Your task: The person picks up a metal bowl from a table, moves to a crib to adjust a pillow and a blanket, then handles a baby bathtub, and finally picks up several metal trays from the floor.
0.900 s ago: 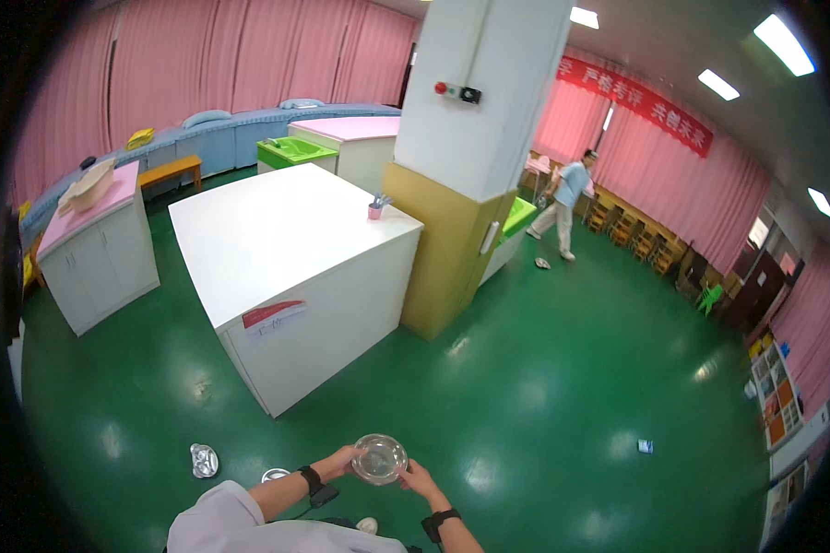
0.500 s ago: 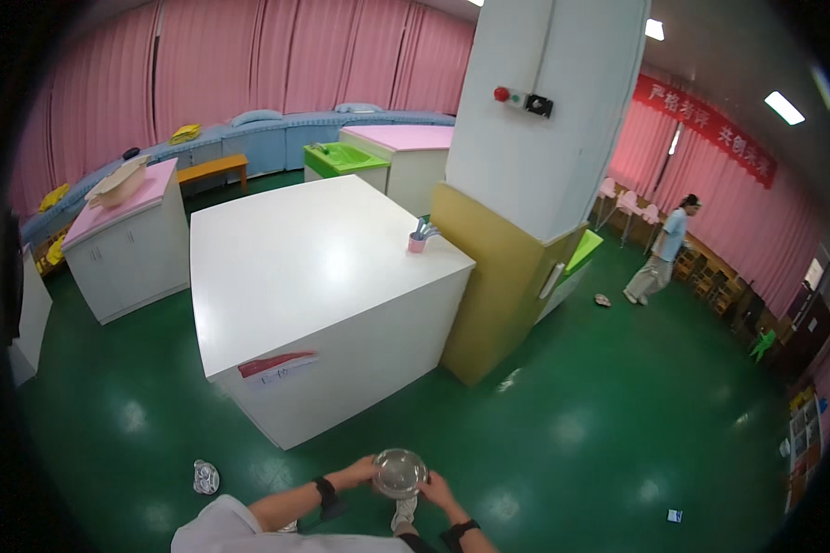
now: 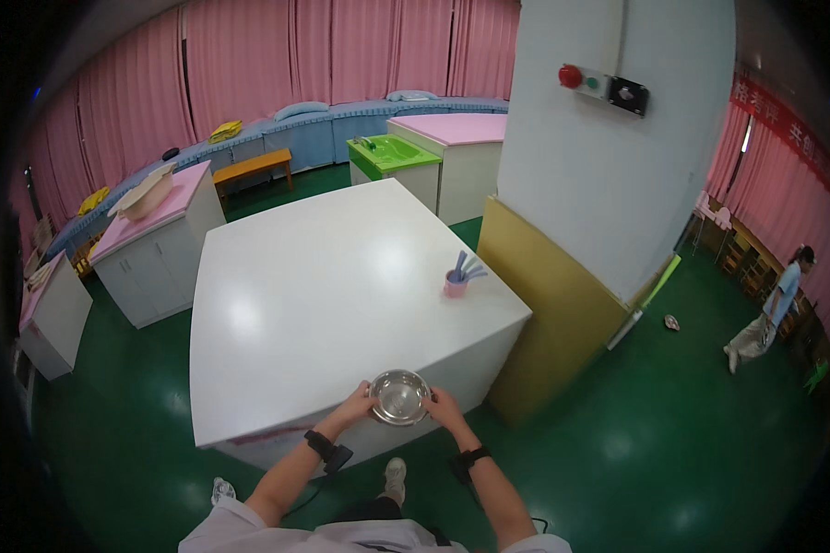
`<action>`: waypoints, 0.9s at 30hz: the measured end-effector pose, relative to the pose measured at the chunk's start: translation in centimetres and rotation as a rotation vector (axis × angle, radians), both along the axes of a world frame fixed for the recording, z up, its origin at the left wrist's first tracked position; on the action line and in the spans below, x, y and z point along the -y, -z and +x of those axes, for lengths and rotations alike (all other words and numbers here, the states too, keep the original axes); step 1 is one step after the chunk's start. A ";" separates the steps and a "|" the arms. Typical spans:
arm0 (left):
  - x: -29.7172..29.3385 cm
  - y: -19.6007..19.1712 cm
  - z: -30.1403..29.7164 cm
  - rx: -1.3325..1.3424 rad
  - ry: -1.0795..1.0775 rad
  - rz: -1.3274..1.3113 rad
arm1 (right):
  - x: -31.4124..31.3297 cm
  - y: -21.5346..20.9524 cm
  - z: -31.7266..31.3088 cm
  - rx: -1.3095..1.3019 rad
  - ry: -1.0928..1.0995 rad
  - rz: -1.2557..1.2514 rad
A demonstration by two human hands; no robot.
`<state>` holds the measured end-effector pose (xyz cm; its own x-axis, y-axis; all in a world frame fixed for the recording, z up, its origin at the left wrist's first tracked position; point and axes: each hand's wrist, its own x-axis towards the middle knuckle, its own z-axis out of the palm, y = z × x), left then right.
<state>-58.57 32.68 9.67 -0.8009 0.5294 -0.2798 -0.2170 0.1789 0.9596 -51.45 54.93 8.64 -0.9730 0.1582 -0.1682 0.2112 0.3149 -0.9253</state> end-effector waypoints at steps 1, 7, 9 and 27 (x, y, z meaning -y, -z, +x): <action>-0.8 -0.6 -2.8 -0.005 -0.007 0.028 | -0.7 0.8 -2.9 -0.060 0.020 -0.055; -5.3 2.9 -15.1 0.010 -0.108 0.032 | -5.0 2.2 -15.7 0.011 0.026 0.119; -7.0 3.2 -17.5 0.119 -0.126 0.037 | -7.1 2.8 -18.8 -0.048 0.040 0.197; -10.5 3.3 -15.7 0.194 -0.627 -0.012 | -13.2 5.2 -26.0 -0.055 -0.410 0.311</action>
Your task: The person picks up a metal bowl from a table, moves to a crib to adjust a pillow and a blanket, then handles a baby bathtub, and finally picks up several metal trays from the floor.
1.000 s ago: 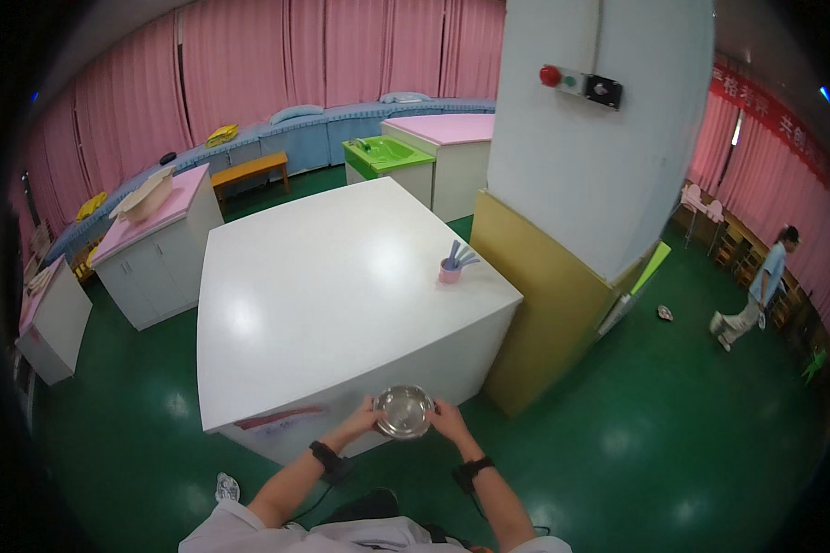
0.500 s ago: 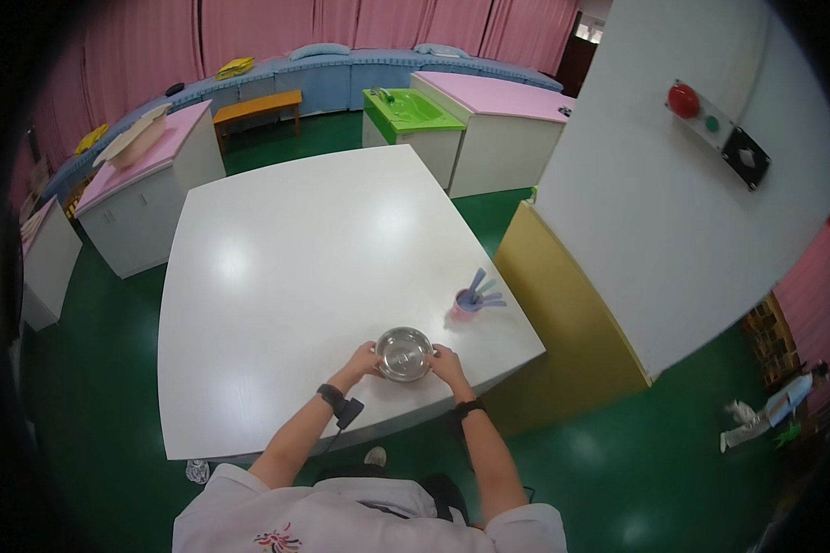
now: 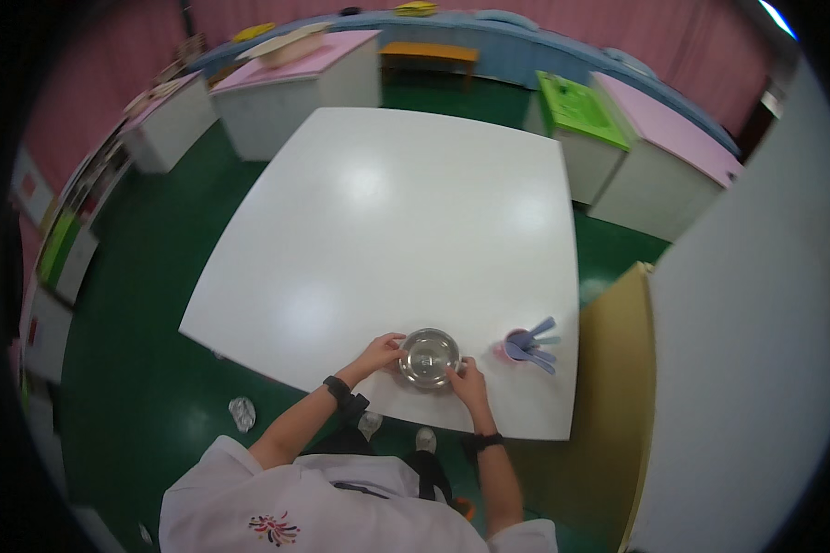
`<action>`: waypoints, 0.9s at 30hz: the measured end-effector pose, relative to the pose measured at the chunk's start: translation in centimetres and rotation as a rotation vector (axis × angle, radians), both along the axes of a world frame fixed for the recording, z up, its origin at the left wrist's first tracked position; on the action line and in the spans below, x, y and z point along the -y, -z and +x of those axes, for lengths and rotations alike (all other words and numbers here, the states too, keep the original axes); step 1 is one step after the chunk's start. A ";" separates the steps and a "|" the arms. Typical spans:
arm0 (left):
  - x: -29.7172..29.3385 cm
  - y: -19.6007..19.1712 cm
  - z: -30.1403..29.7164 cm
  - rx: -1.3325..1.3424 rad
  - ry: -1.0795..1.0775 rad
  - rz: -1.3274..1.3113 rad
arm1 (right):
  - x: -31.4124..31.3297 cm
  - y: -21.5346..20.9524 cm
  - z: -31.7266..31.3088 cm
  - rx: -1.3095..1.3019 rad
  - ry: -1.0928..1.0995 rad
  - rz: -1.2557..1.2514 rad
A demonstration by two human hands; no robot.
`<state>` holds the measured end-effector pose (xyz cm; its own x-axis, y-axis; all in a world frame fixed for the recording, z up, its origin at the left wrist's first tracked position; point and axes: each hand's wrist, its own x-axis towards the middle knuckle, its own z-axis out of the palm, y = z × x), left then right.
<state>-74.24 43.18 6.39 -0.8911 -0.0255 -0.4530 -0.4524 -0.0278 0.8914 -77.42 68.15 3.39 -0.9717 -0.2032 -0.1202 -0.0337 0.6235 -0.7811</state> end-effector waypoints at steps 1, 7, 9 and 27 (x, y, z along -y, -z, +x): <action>0.5 -0.7 1.1 0.054 -0.081 0.024 | -0.2 -0.8 0.3 -0.139 0.001 0.184; 9.0 1.2 13.8 -0.003 -0.308 -0.207 | -0.2 -6.6 3.1 -0.201 0.001 0.018; 12.3 2.2 21.4 0.040 -0.512 -0.185 | 1.9 -7.6 4.6 -0.184 -0.115 -0.016; 7.5 5.9 76.7 0.301 -2.134 0.034 | 43.3 -13.7 28.4 -0.481 -1.410 -0.037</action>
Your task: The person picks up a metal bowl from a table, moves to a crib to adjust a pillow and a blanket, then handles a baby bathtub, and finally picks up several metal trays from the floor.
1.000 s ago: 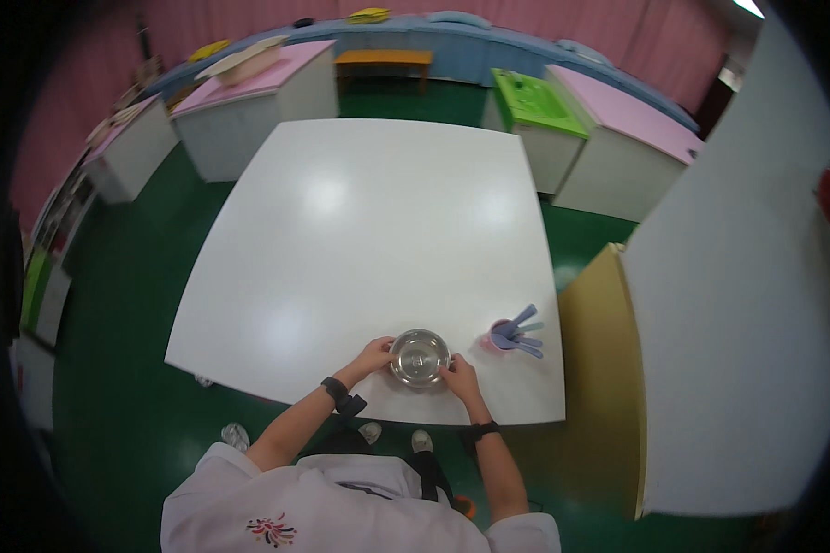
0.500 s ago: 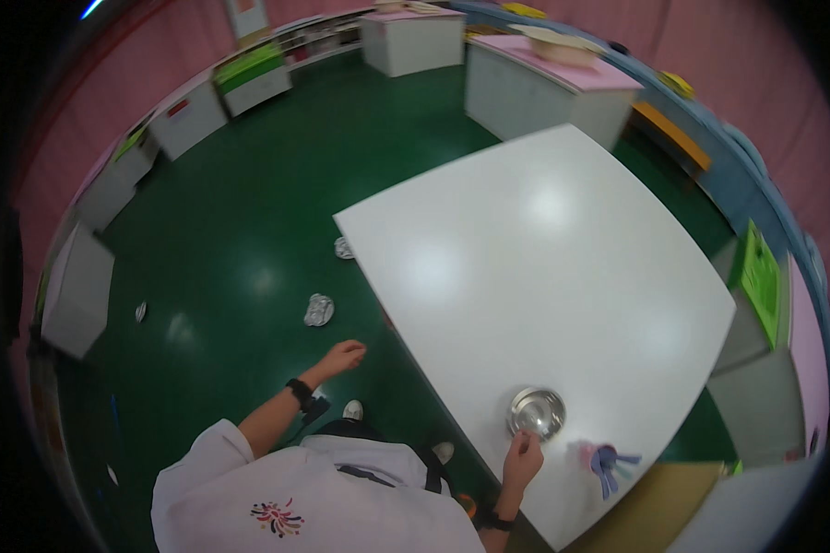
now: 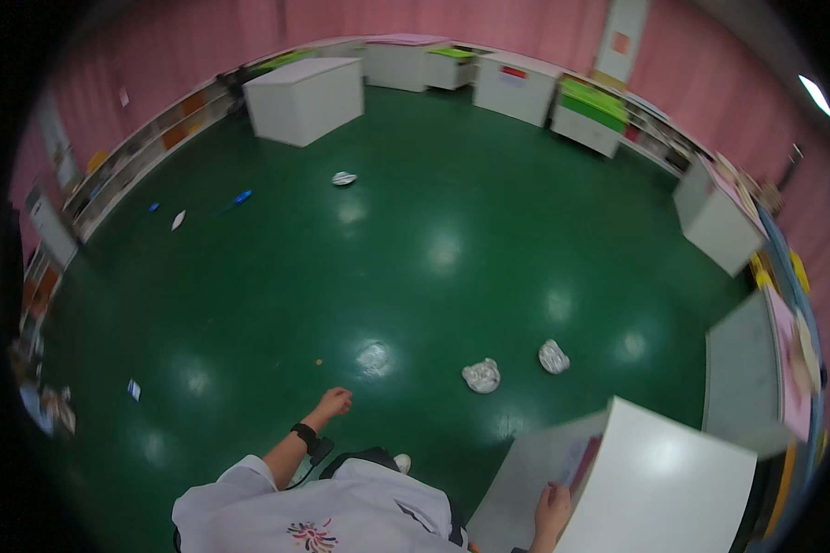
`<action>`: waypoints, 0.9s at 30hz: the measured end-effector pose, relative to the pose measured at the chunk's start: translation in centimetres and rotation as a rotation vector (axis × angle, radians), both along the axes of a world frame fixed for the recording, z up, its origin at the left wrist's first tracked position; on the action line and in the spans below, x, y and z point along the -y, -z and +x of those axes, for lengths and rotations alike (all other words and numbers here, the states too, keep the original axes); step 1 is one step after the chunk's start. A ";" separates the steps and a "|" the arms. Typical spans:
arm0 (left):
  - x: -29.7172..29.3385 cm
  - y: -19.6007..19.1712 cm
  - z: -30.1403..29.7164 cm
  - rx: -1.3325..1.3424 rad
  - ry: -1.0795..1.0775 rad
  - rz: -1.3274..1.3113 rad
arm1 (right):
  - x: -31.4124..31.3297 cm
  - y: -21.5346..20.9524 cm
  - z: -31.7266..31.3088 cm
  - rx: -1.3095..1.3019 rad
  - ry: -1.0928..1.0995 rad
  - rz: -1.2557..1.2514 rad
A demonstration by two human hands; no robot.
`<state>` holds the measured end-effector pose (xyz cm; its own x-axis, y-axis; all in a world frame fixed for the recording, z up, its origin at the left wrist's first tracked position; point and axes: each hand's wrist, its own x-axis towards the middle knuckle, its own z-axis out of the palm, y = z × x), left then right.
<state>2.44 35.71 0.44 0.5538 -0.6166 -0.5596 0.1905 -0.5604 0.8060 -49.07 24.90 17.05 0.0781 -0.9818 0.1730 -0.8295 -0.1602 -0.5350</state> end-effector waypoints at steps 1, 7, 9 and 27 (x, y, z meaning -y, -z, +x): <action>-0.3 0.1 0.7 0.013 -0.027 0.028 | 2.0 0.5 1.1 -0.006 -0.060 0.002; 3.8 4.9 5.3 -0.031 -0.132 0.003 | 12.8 3.4 7.0 -0.221 -0.266 0.250; 6.2 5.7 6.3 -0.026 -0.157 0.021 | 17.1 3.4 9.5 -0.285 -0.309 0.326; 9.1 13.9 28.6 0.147 -0.259 0.590 | 53.7 8.0 56.5 -0.030 -1.010 0.057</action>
